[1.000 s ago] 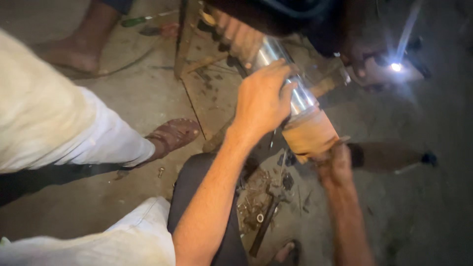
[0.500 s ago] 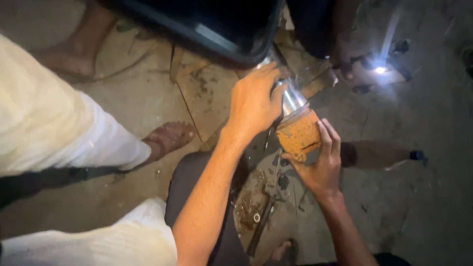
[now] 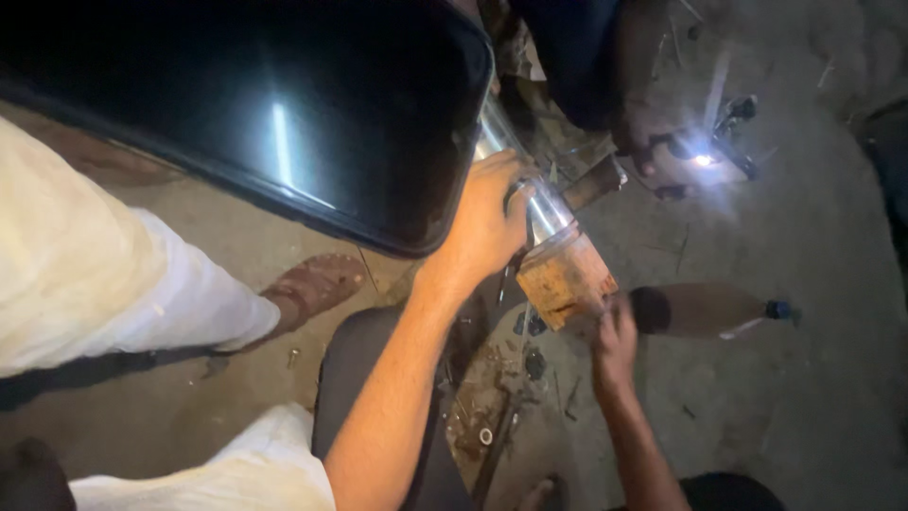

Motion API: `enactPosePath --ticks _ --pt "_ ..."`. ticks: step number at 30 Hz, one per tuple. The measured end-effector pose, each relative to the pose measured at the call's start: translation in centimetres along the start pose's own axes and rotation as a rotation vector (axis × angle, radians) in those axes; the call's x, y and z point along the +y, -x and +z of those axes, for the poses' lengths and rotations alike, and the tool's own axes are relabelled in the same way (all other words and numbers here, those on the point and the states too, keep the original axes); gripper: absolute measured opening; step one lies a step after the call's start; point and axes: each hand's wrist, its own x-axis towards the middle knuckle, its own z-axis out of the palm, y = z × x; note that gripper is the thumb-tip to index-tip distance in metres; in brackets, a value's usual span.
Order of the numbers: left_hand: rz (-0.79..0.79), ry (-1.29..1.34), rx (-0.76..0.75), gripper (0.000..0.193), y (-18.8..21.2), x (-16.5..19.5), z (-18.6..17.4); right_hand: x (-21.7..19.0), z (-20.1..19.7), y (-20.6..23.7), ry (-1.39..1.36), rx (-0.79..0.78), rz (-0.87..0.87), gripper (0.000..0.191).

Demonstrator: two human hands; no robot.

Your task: The person assembles a metal cylinder by hand, using a hammer to tap a ring into place and a wrench to tighten a bolt. Another person assists by holding the cylinder and providing light with a phone.

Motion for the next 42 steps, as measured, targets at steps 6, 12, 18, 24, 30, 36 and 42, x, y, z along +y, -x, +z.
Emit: enactPosePath --ticks 6,12,18,24,30,36,42 --pt "-0.083 -0.090 -0.066 0.021 0.1 0.3 -0.9 -5.0 -0.3 1.4 0.627 -0.023 -0.818 0.065" --pt "-0.101 -0.103 -0.064 0.018 -0.1 1.9 -1.7 -1.0 0.2 -2.2 0.107 -0.009 -0.204 0.053" --pt "-0.076 -0.105 -0.062 0.016 -0.8 3.3 -2.7 3.5 4.0 4.7 0.097 -0.707 0.690 0.048" --pt "-0.078 -0.174 -0.033 0.021 -1.0 4.5 -3.5 -3.3 -0.3 4.0 0.580 0.089 -0.939 0.100" --pt "-0.051 -0.186 -0.030 0.019 -1.1 4.5 -3.2 -5.6 -1.4 -1.4 0.880 -0.051 -0.940 0.089" --pt "-0.070 -0.204 -0.011 0.018 -0.8 4.3 -3.2 0.2 4.7 1.8 -0.513 -0.438 0.210 0.042" --pt "-0.095 -0.179 -0.053 0.022 -0.9 5.4 -3.6 -2.0 2.2 7.0 0.173 -0.048 -0.067 0.039"
